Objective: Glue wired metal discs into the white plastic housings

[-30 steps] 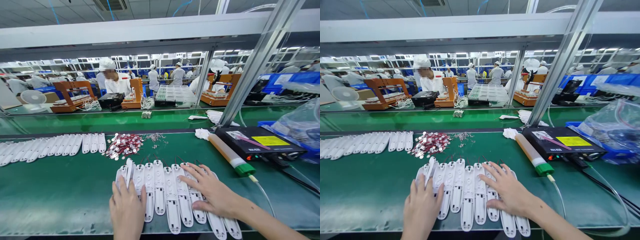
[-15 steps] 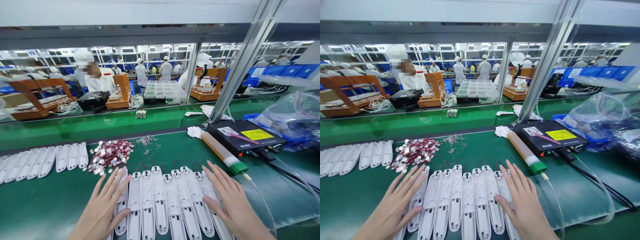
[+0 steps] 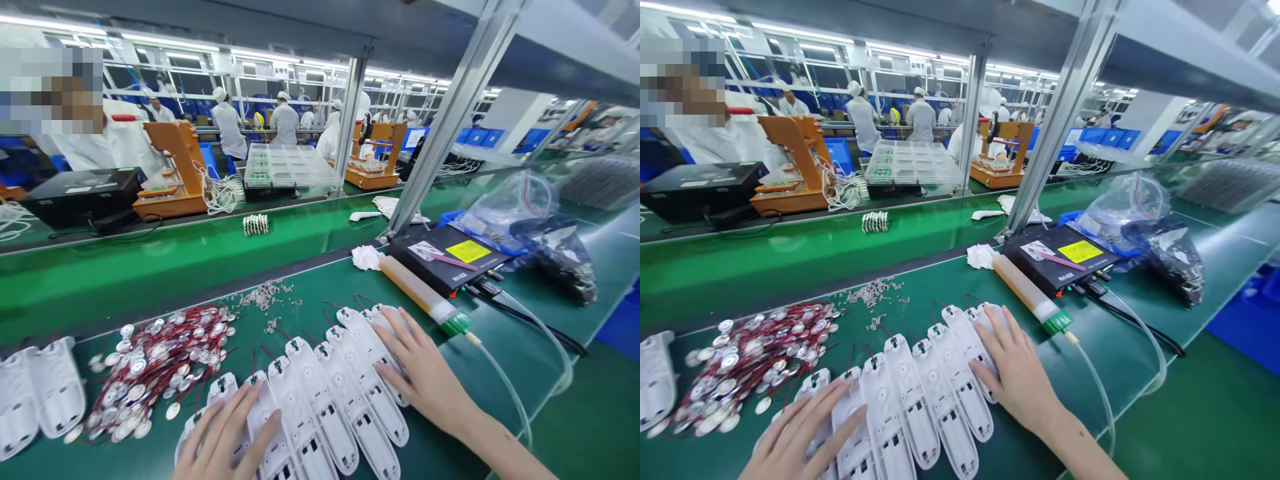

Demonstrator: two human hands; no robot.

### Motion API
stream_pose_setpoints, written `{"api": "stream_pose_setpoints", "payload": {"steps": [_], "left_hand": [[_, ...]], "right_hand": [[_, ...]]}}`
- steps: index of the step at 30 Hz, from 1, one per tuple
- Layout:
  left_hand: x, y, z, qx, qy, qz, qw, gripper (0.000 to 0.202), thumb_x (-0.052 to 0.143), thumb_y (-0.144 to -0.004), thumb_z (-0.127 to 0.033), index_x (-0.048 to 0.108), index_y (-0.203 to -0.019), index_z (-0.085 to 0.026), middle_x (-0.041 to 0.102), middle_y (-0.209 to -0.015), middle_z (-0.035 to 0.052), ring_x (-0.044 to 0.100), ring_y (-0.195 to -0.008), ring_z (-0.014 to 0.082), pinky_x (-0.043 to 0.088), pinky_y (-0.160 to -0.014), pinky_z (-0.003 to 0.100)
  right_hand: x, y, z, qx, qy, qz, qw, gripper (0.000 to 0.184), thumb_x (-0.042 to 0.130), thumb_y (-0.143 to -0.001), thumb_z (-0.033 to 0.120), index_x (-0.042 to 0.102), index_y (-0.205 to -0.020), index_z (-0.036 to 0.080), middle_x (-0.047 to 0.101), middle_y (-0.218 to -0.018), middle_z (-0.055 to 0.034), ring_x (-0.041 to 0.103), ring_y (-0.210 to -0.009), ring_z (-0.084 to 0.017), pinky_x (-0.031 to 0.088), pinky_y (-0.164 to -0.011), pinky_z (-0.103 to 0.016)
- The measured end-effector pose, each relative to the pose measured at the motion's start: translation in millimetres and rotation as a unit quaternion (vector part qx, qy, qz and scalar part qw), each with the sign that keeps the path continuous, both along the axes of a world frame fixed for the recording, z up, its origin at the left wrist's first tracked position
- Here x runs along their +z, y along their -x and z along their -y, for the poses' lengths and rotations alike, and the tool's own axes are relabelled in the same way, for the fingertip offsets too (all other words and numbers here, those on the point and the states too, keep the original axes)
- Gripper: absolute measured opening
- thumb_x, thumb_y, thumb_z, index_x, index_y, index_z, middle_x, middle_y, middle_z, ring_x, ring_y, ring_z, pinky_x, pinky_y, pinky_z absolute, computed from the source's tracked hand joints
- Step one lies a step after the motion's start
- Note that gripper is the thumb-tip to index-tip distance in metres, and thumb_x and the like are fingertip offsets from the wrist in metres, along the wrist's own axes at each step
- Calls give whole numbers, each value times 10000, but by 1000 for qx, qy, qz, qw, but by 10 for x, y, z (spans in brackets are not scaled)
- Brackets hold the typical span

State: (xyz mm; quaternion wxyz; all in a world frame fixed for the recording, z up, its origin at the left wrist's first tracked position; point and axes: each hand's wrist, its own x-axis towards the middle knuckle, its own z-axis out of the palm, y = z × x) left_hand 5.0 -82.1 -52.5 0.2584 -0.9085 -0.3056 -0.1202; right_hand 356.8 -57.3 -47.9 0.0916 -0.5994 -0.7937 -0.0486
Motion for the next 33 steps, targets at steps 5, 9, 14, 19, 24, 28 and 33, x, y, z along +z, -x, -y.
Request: {"api": "stream_pose_setpoints", "payload": {"steps": [5,9,14,19,24,28,33], "left_hand": [[47,-120,-116,18,8,72,997,592,353,-857,-581,381,-1356,-265,583,-1211,119,511,-1118,301,383,-856,443],[254,-335,-307,-66,4,60,996,559,321,-871,-552,399,-1342,-261,512,-1302,105,447,-1184,316,339,-920,472],[381,-488,-442,-77,194,-6,978,563,415,-880,-490,258,-1390,-313,344,-1432,79,362,-1270,333,409,-913,534],[319,-493,-413,-55,279,11,959,537,520,-856,-417,341,-1350,-308,366,-1418,90,357,-1267,371,398,-924,597],[336,-523,-403,-65,246,-16,967,516,540,-841,-410,402,-1317,-268,456,-1349,122,434,-1202,397,446,-848,626],[395,-553,-424,-75,216,-31,973,492,554,-827,-442,472,-1264,-234,522,-1284,138,495,-1140,402,482,-789,617],[416,-581,-422,-83,145,-36,985,486,563,-807,-490,529,-1211,-222,576,-1223,127,552,-1070,376,520,-740,549]], "right_hand": [[85,63,-33,-2,-33,16,999,604,282,-888,575,318,-1379,226,215,-1479,-83,166,-1352,-322,338,-943,-539],[120,268,264,57,-100,64,991,890,211,-776,758,155,-1437,164,230,-1465,-144,158,-1335,-375,227,-958,-556],[-35,364,511,77,-141,136,978,968,233,-705,819,212,-1430,179,385,-1387,-146,287,-1241,-438,207,-917,-556],[-118,358,425,70,-158,120,978,918,232,-765,762,233,-1420,118,335,-1410,-176,282,-1262,-424,222,-931,-523],[-44,403,349,81,-150,126,977,898,279,-768,753,242,-1417,133,326,-1420,-158,253,-1287,-410,204,-956,-541],[-6,375,333,65,-159,107,979,856,211,-802,728,219,-1423,139,320,-1426,-146,252,-1299,-390,240,-942,-538],[-157,210,248,-126,-173,29,976,621,241,-919,457,73,-1447,177,369,-1399,-142,387,-1247,-315,390,-842,-468]]}}
